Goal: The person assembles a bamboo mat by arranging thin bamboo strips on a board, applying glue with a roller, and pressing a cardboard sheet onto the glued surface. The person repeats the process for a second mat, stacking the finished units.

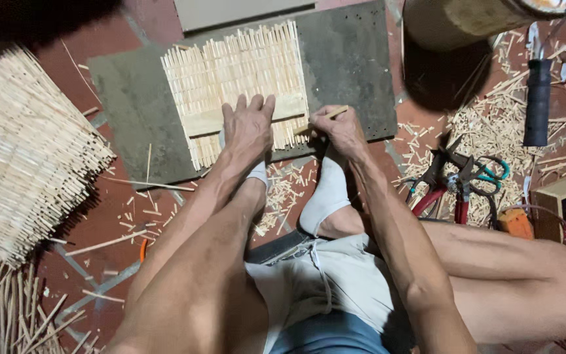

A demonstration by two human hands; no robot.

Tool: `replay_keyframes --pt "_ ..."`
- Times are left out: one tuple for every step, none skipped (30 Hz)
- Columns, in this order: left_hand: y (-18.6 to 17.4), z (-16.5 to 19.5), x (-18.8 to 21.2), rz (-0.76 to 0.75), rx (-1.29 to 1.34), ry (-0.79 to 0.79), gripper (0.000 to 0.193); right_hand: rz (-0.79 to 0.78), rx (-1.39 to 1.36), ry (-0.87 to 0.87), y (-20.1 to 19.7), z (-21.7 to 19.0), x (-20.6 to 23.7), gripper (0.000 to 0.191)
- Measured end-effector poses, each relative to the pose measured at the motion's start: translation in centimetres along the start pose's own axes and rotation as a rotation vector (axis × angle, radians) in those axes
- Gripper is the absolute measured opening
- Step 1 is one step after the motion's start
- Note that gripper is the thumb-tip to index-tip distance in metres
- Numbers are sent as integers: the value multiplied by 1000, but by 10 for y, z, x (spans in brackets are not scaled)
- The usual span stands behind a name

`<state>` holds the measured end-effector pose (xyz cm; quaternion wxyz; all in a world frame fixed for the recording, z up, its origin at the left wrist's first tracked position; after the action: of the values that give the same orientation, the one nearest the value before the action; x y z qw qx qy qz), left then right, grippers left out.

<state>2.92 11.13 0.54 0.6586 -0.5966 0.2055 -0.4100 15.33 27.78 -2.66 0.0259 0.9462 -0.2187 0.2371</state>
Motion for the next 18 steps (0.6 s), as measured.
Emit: replay_keyframes --pt "2 -1 -1 10 8 -1 59 13 -41 -7 -1 1 0 16" --pt "1 -3 -4 27 11 3 55 9 -25 14 -2 3 0 16" --pt "-2 -5 -5 76 70 20 48 5 -11 34 -3 4 0 15" --pt "-6 -8 -4 121 132 35 41 0 4 58 -5 5 0 15" --pt "-10 -12 -2 171 192 49 34 -11 -25 38 -6 4 1 15" --pt "-9 -22 -1 97 235 4 25 -22 -50 7 -7 0 -1 16" --pt "-8 -33 1 22 278 -44 18 -36 -74 -23 -6 -3 -2 17" --pt "-5 -41 8 -63 324 -93 19 -40 -33 -67 -4 -7 -2 16" --pt "-19 -42 15 119 272 2 16 -46 7 -104 -1 -10 -2 16" --pt "-33 -42 24 301 216 97 13 -54 48 -144 4 -13 -2 16" --pt "-45 -40 35 479 157 195 12 -75 89 -143 11 -14 -3 17" --pt "-43 -43 40 427 234 156 10 -98 128 -139 19 -14 -4 18" --pt "-40 -46 44 380 309 119 9 -121 168 -141 26 -14 -5 20" --pt "-40 -51 45 335 383 87 8 -134 222 -126 31 -14 -6 21" --pt "-37 -53 45 282 384 48 11 -151 276 -105 36 -12 -8 23" --pt "-34 -57 45 230 385 7 16 -168 332 -84 40 -11 -9 25" --pt "-32 -61 44 180 387 -28 22 -166 311 -84 42 -11 -10 25" --pt "-33 -63 44 184 395 -15 27 -165 290 -82 42 -11 -10 25"
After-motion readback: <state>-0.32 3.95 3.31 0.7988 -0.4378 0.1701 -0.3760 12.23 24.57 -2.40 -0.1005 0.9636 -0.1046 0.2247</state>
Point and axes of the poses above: each hand's wrist, its own x-axis away from the middle knuckle, its own y-axis out of the palm, z = x × y, the point moved 6 cm from there along -x, towards the middle knuckle, and after that the axes turned 5 degrees about -x, right-handed, at the moved point
